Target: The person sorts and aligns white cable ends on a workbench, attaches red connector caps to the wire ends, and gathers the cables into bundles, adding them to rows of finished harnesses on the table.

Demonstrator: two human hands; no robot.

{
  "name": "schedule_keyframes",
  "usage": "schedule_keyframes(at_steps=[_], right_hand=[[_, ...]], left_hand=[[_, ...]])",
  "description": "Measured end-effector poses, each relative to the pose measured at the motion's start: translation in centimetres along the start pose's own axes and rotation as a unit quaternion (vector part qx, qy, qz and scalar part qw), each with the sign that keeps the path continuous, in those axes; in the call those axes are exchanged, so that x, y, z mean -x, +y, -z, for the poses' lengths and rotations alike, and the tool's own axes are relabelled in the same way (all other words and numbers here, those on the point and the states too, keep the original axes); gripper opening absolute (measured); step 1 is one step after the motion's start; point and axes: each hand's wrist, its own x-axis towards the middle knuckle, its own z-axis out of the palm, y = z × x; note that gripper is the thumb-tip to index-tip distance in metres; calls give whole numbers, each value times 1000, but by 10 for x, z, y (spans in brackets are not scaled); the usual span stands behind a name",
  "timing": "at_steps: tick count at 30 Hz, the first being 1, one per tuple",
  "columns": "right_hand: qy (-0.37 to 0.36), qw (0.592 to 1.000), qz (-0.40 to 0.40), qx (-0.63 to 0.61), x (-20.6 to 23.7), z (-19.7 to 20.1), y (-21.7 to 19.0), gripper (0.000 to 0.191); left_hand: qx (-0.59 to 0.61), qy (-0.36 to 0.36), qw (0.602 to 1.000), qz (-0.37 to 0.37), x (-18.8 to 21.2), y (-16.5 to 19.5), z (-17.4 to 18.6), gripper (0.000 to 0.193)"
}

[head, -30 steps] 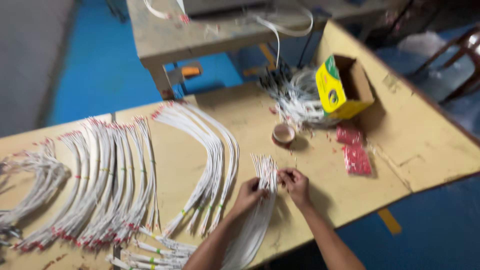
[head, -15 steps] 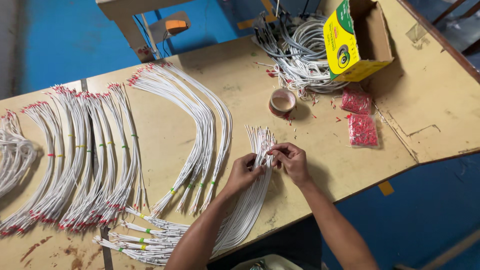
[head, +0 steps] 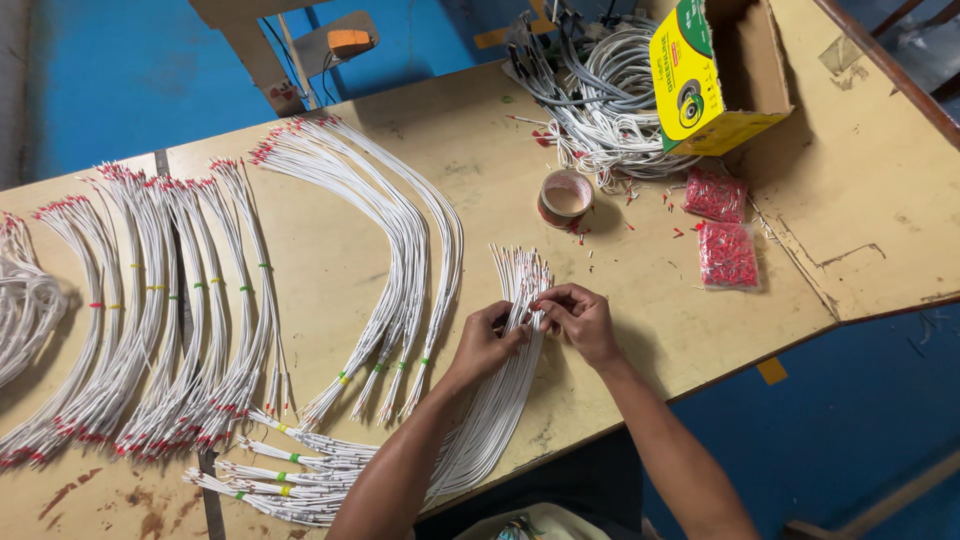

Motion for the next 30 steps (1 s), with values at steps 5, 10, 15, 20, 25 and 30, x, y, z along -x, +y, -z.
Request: schedule_keyframes(at_steps=[5, 10, 15, 20, 25, 30], right_hand=[[-15, 1000, -3, -7, 1, -3, 0, 15], [-25, 999, 15, 15, 5, -5, -4, 15], [123, 990, 71, 23, 1, 4, -13, 15], [201, 976, 82, -4, -5, 15, -13, 14], [180, 981, 78, -4, -6, 11, -13, 14], [171, 982, 74, 27, -5, 4, -20, 15]], left_hand=[[-2, 5, 1000, -11, 2, 4, 1, 24], [-82, 53, 994, -51, 3, 4, 1, 20], [-67, 86, 989, -99, 1, -1, -1, 21], [-3, 30, 991, -131, 2, -5, -6, 26], [26, -30, 996, -86, 0, -7, -13, 24], [96, -99, 986, -99, 0, -7, -18, 22]])
